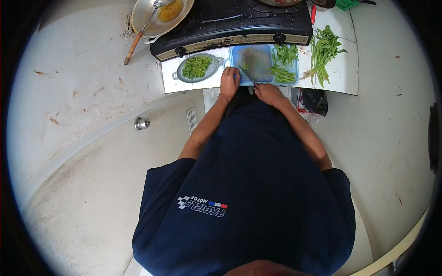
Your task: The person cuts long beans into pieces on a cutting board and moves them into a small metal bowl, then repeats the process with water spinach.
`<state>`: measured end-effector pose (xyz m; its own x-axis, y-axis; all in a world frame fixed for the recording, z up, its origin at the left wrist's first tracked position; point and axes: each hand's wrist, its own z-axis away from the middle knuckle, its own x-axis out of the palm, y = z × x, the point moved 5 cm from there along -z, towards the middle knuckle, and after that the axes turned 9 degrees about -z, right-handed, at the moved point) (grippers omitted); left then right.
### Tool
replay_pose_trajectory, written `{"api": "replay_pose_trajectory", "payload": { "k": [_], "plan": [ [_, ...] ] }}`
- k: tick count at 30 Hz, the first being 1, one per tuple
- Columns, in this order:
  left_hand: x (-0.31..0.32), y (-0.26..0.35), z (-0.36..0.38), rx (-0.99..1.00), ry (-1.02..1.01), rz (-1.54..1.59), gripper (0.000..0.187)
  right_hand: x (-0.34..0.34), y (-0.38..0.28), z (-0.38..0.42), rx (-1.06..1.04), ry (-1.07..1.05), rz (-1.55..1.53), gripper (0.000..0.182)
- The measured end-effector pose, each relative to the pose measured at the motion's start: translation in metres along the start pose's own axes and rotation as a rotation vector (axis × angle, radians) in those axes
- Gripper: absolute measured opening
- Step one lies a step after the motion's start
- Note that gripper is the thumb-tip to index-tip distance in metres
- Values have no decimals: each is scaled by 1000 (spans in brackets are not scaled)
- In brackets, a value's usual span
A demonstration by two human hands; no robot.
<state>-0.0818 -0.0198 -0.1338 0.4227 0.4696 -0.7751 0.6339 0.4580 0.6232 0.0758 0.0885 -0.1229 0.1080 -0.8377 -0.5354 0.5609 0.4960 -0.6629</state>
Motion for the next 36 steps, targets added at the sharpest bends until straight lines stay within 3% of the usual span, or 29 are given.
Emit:
{"api": "replay_pose_trajectory", "payload": {
  "k": [4,20,25,31,33,36],
  "plan": [
    [-1,-2,2,7,14,18,8,-3,-2,5,-20,87,51,41],
    [-4,-5,5,-26,18,-1,6,3,1,9,-52,2,36,40],
    [-4,-7,5,-42,0,17,6,-8,3,9,-10,136,24,42],
    [-15,10,-1,-5,-7,95,27,-18,8,12,-39,222,94,45],
    [-16,20,-2,52,-86,95,37,-21,7,17,-56,260,91,44],
    [-9,22,1,143,-243,64,37,-24,9,21,-93,324,104,43]
  ]
}}
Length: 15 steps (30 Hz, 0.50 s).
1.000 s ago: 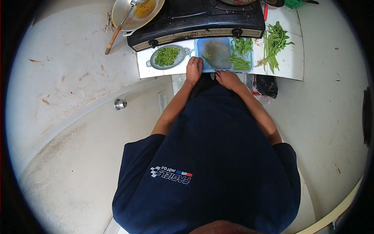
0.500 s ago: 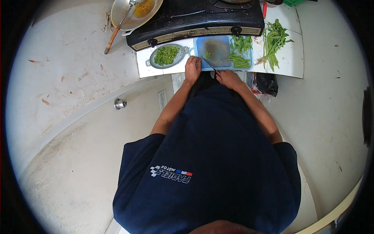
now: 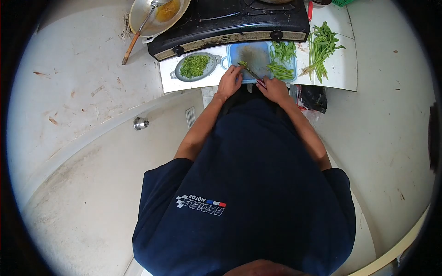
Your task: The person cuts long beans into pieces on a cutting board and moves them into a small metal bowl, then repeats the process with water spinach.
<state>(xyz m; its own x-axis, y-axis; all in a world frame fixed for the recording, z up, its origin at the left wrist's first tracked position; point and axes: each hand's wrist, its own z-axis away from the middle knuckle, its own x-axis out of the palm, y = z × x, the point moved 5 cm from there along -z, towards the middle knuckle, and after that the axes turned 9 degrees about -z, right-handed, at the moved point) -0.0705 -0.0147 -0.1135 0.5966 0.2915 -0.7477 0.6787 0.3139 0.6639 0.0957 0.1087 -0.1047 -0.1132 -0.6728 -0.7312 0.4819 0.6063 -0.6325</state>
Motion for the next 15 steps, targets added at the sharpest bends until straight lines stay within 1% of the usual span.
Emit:
{"api": "replay_pose_trajectory", "payload": {
  "k": [1,3,8,11,13,14,15],
  "plan": [
    [-1,0,0,0,1,0,37,-2,0,1,-19,29,15,43],
    [3,-2,-1,-1,-70,-38,39,-3,2,1,-5,18,19,43],
    [-2,-11,-11,-63,-48,-69,44,-15,-2,8,33,14,13,40],
    [-13,4,-14,-89,-86,-17,47,-14,2,8,29,37,-4,41],
    [-9,18,-8,41,-211,11,51,-12,5,5,-1,100,-34,39],
    [-8,20,-5,40,-210,10,51,-10,7,6,-2,99,-34,39],
    [-4,23,-3,105,-216,-28,52,-9,6,5,-19,99,-45,38]
  ]
}}
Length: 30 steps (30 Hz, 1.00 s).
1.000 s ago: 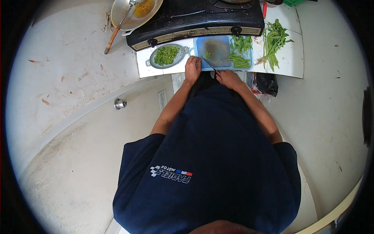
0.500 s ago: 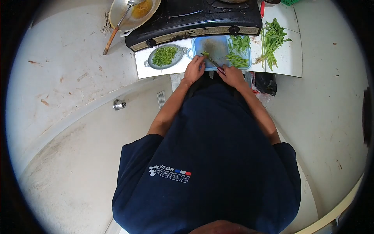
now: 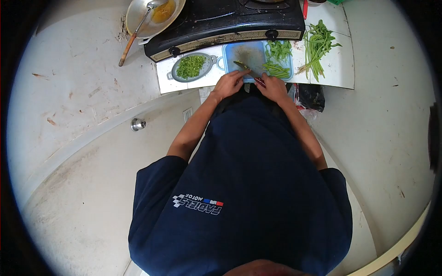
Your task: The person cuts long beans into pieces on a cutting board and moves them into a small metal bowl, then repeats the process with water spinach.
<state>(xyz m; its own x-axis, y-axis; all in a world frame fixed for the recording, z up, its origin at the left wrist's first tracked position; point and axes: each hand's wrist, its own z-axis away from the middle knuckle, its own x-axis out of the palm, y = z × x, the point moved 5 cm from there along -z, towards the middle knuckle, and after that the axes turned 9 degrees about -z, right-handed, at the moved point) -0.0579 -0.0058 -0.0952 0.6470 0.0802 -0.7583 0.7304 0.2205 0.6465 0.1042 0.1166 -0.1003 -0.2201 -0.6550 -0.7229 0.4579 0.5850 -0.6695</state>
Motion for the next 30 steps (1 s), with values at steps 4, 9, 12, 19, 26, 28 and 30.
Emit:
{"api": "replay_pose_trajectory", "payload": {
  "k": [4,9,12,19,26,28,30],
  "plan": [
    [3,-11,3,-67,-13,-72,55,2,0,-1,-42,-17,-20,37],
    [-1,-39,6,-79,95,-132,57,6,5,1,-25,-39,-23,37],
    [-8,-48,3,-188,24,-150,56,4,9,0,6,-57,-38,37],
    [-16,-19,-5,-68,-48,6,56,3,7,4,33,-38,-115,34],
    [-7,-19,-13,57,-308,7,65,13,-3,-2,3,-14,-148,32],
    [-14,-31,-15,60,-277,-16,64,16,-9,-1,7,-16,-151,33],
    [-24,-42,-16,99,-192,-64,65,16,-13,0,39,-21,-155,33]
  ]
}}
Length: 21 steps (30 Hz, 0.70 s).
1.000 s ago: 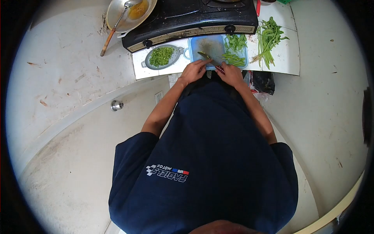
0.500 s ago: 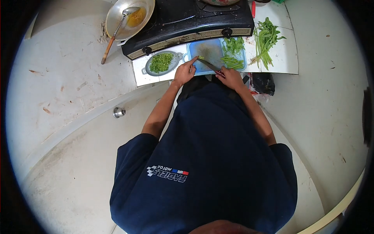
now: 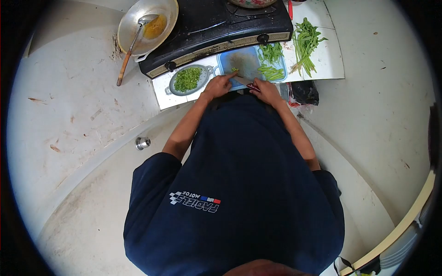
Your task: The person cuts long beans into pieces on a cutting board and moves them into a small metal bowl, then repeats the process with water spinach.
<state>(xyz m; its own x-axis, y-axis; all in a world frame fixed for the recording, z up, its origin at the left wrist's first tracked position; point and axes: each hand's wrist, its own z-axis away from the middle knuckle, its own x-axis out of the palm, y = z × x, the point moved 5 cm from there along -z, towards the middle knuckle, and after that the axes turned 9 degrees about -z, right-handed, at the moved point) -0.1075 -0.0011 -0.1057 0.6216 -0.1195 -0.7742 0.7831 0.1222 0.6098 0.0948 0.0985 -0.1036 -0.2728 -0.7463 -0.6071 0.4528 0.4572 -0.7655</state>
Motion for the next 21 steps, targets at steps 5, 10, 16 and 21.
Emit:
{"api": "replay_pose_trajectory", "payload": {
  "k": [5,10,16,21],
  "plan": [
    [-7,-25,9,-75,-95,21,65,-2,-5,8,117,53,-1,31],
    [-11,-25,4,-63,-121,52,60,7,4,35,309,179,-114,28],
    [-6,-14,-19,-4,-148,100,51,27,9,87,459,417,-257,28],
    [10,-1,-54,265,-13,70,51,46,7,132,650,583,-295,29]
  ]
}}
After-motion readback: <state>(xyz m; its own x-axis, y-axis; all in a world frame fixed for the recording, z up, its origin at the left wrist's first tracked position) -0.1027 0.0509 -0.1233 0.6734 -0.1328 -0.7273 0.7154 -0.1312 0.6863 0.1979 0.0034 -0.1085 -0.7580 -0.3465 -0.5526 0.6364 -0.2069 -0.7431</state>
